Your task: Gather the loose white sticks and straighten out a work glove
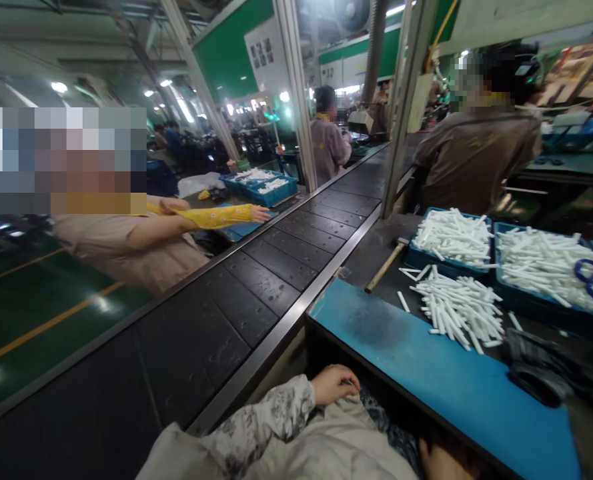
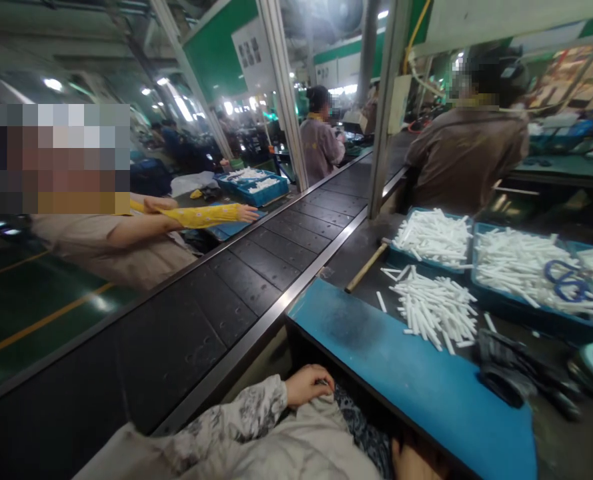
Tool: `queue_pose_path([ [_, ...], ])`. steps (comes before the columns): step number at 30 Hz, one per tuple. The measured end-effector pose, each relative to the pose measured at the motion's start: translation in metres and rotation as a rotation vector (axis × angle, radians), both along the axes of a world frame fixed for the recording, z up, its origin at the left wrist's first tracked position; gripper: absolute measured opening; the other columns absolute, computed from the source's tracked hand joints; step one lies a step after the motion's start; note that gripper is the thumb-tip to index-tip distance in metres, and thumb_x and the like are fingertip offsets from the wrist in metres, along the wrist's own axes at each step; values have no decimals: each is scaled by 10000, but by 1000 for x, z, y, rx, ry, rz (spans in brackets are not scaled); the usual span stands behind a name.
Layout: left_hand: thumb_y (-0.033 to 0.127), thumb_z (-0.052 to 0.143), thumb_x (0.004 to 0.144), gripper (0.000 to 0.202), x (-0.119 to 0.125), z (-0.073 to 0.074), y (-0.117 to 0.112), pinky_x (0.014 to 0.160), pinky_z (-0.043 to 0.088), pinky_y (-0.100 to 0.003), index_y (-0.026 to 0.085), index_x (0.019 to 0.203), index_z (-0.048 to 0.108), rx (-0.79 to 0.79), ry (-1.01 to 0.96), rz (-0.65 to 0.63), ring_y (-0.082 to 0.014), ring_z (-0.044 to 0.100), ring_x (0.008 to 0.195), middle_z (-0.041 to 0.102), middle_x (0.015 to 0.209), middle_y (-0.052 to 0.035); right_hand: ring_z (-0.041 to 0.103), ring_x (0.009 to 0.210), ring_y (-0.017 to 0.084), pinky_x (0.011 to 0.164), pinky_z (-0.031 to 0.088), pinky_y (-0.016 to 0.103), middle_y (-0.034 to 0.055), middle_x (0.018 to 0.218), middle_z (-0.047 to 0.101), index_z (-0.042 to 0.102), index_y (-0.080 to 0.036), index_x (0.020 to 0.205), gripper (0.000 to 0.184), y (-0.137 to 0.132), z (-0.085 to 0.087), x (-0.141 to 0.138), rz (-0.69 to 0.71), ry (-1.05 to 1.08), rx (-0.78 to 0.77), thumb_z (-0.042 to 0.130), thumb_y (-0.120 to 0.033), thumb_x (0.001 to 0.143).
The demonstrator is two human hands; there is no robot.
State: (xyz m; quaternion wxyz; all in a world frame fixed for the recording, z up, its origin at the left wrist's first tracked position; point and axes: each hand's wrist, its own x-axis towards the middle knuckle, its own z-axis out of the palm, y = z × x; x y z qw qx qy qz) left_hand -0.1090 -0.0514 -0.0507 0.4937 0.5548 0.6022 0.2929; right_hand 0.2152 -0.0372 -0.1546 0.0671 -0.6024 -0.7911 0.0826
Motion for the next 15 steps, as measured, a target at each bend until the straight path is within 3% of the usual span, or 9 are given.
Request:
queue_pose_path([
  [5, 223, 546, 859, 147, 3, 30, 8, 848, 422, -293, 166, 868, 681, 156, 78, 133, -181, 578, 898, 664, 907, -52, 595, 999, 361, 867, 411, 549, 155, 1006, 668, 727, -246, 1012, 323, -12, 23, -16, -18, -257, 42, 463, -303, 836],
  [9, 232, 522, 900, 169, 2, 43, 0, 842, 420, -273, 178, 831, 666, 304, 154, 30, -164, 572, 875, 655, 850, -33, 595, 1009, 386, 857, 426, 583, 185, 1039, 665, 730, -203, 1013, 375, -7, 26, -18, -44, -217, 26, 410, -320, 856],
  [12, 189, 475, 927, 193, 6, 44, -1, 838, 432, -273, 157, 877, 659, 301, 295, 79, -165, 576, 888, 659, 880, -54, 633, 962, 373, 887, 457, 577, 168, 969, 691, 747, -195, 961, 442, -6, 20, -12, 32, 32, -9, 359, -379, 859],
  [15, 145, 521, 894, 159, 6, 36, 5, 850, 437, -309, 156, 881, 679, 248, 371, 94, -196, 578, 919, 671, 908, -68, 679, 898, 272, 802, 567, 389, 60, 937, 717, 748, -312, 942, 453, -16, 16, -9, 256, 437, -144, 334, -487, 885],
])
